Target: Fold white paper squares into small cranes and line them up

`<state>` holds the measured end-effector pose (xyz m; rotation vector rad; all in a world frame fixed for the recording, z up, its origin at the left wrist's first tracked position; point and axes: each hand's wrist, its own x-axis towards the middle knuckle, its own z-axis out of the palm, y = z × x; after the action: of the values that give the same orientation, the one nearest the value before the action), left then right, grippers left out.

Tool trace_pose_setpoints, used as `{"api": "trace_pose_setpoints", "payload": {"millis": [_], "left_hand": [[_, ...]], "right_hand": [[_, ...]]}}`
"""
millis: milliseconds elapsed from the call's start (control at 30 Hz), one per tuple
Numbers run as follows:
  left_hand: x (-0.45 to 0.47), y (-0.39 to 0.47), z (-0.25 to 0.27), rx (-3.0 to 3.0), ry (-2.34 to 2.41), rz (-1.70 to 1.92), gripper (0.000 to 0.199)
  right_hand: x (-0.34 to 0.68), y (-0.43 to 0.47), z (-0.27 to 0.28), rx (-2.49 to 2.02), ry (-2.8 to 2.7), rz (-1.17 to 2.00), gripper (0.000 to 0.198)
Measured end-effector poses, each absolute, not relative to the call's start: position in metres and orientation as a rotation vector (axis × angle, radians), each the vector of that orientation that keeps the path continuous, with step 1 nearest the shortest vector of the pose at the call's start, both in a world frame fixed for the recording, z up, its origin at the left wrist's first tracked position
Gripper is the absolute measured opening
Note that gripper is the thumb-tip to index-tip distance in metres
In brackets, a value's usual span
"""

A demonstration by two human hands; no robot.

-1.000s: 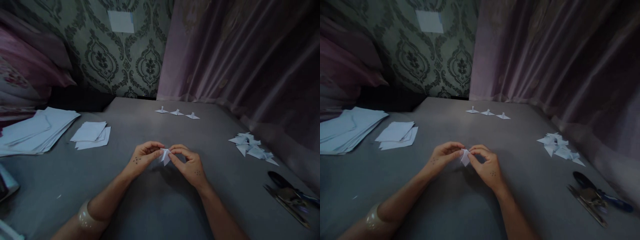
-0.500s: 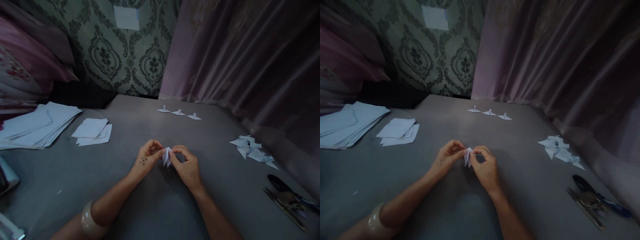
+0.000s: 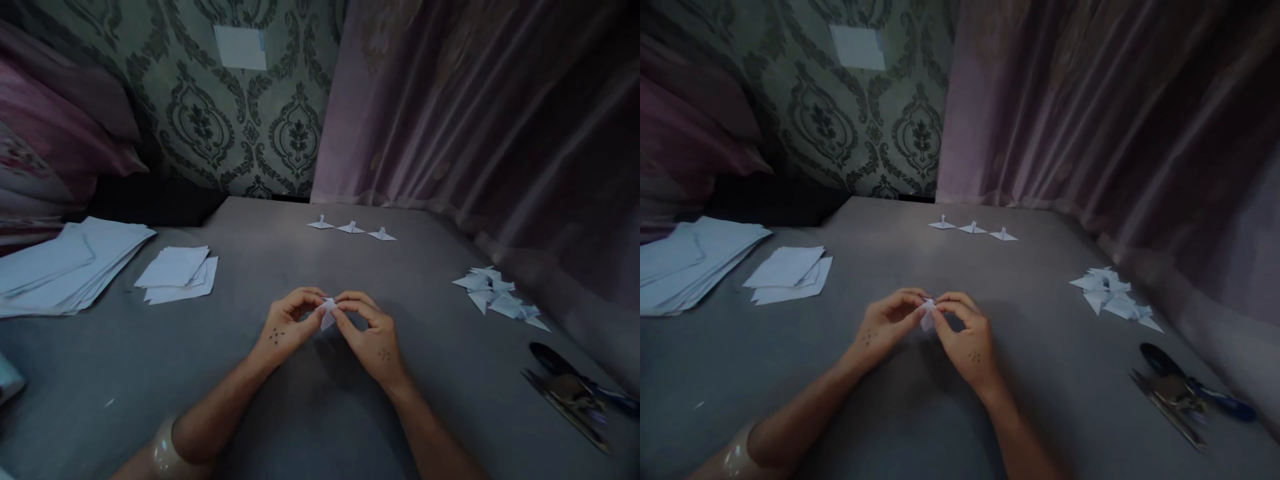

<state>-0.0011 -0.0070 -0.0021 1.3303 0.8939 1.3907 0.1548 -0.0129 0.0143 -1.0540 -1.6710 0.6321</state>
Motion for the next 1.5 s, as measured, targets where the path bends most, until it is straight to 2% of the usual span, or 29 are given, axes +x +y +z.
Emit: {"api": "trace_pose_setpoints", "payload": {"millis": [100, 400, 633, 800, 933, 1100, 1300, 1500], "left_hand": [[-0.006, -0.010, 0.005, 1.455, 0.881, 1.458, 0.004], [-0.012, -0.009, 0.011, 1.722, 0.889, 1.393, 0.012], [-0.008, -0.007, 0.005, 1.423, 1.023, 1.315, 0.003], [-0.003, -0.004, -0.002, 1.092, 1.024, 1.135, 0.018], [-0.004, -0.001, -0.006, 0.987, 0.948, 1.008, 0.037], [-0.005, -0.004, -0.009, 1.004, 0.955, 0.742, 0.026], [-0.004, -0.001, -0.008, 0.543, 0.910, 1.074, 0.020], [0.005, -0.003, -0.003, 0.405, 0.732, 1.241, 0.024]], "right_hand": [[0.157, -0.013, 0.020, -0.988, -1.728, 0.645, 0.009], [0.163, -0.013, 0.028, -0.882, -1.814, 0.417, 0.016], [0.160, -0.015, 0.024, -1.093, -1.625, 0.691, 0.006], [0.162, -0.009, 0.015, -1.292, -1.444, 1.011, 0.009], [0.164, -0.005, 0.003, -1.325, -1.386, 1.224, 0.017], [0.163, -0.005, 0.000, -1.366, -1.473, 1.153, 0.015], [0.167, 0.003, 0.001, -1.208, -1.151, 0.993, 0.025], [0.149, -0.012, 0.003, -1.126, -1.381, 0.933, 0.028]]}}
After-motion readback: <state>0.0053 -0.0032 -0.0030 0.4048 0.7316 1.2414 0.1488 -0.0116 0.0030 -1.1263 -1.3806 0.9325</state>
